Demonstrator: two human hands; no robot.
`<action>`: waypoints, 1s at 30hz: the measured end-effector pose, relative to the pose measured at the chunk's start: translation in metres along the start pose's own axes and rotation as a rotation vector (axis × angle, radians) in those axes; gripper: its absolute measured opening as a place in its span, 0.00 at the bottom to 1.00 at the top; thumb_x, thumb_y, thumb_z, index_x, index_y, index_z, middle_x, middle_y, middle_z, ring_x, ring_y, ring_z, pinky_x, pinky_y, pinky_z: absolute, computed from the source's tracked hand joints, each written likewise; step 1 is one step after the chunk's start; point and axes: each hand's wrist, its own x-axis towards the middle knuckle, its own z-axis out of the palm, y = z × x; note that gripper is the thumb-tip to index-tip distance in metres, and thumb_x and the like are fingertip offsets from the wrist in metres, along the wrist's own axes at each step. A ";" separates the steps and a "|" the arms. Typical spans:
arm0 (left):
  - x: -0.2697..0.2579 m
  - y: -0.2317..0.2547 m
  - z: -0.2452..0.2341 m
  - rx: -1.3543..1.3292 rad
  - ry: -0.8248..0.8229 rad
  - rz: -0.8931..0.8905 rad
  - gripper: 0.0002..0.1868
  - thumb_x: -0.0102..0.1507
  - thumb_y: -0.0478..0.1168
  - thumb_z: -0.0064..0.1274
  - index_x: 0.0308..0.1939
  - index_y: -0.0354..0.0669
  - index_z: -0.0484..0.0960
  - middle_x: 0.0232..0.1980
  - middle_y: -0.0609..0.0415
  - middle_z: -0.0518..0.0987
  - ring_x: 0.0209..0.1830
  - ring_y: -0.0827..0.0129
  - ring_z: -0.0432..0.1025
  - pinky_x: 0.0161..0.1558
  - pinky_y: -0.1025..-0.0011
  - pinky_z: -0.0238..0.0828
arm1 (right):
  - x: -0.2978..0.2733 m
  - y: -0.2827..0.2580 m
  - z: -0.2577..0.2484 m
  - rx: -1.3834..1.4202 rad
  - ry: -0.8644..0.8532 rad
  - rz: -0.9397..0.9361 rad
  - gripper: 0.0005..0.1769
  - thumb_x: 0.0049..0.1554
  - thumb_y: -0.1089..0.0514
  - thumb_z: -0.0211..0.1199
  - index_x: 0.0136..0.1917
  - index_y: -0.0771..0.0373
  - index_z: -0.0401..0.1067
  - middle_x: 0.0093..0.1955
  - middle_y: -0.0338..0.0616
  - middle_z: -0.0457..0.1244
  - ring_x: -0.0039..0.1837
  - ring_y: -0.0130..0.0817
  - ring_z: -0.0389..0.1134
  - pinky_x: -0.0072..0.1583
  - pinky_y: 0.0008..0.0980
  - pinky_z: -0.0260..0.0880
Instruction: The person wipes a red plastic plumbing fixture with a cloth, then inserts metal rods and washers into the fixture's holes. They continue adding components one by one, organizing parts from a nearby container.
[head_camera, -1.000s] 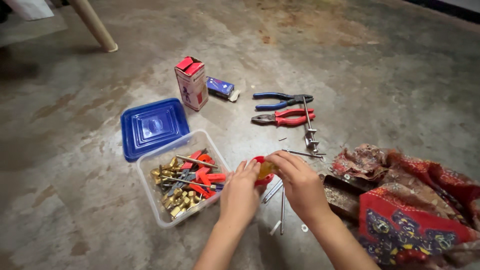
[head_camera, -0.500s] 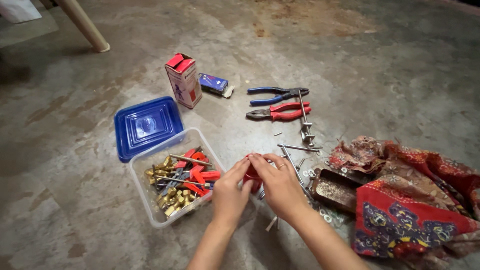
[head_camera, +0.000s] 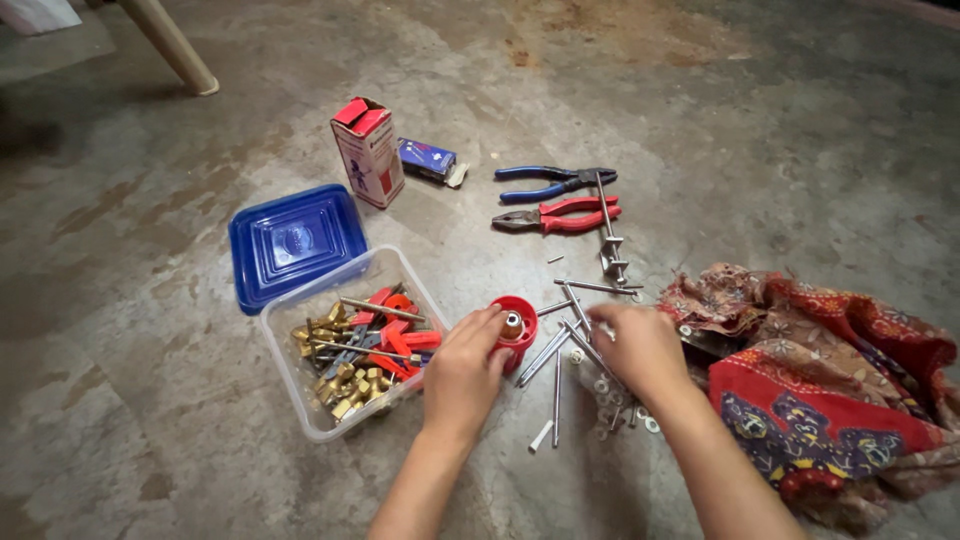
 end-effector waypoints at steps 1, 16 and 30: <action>0.001 0.002 -0.001 0.002 0.001 0.005 0.23 0.52 0.33 0.65 0.53 0.38 0.84 0.59 0.48 0.82 0.62 0.56 0.75 0.61 0.63 0.70 | -0.002 0.005 0.007 -0.081 -0.063 0.003 0.13 0.53 0.53 0.67 0.53 0.48 0.82 0.45 0.46 0.72 0.51 0.47 0.75 0.60 0.43 0.72; 0.025 0.043 -0.034 -0.002 0.103 0.103 0.15 0.63 0.34 0.55 0.54 0.39 0.83 0.59 0.48 0.82 0.61 0.54 0.75 0.60 0.63 0.72 | -0.003 -0.022 0.012 0.172 0.227 -0.139 0.08 0.53 0.60 0.68 0.47 0.60 0.74 0.41 0.49 0.70 0.45 0.49 0.73 0.49 0.45 0.72; 0.037 0.071 -0.068 -0.253 -0.011 -0.152 0.07 0.61 0.38 0.59 0.41 0.43 0.88 0.40 0.51 0.85 0.37 0.60 0.80 0.39 0.66 0.74 | -0.030 -0.082 -0.087 0.452 0.393 -0.489 0.08 0.55 0.66 0.70 0.49 0.62 0.78 0.43 0.43 0.70 0.41 0.33 0.71 0.43 0.29 0.70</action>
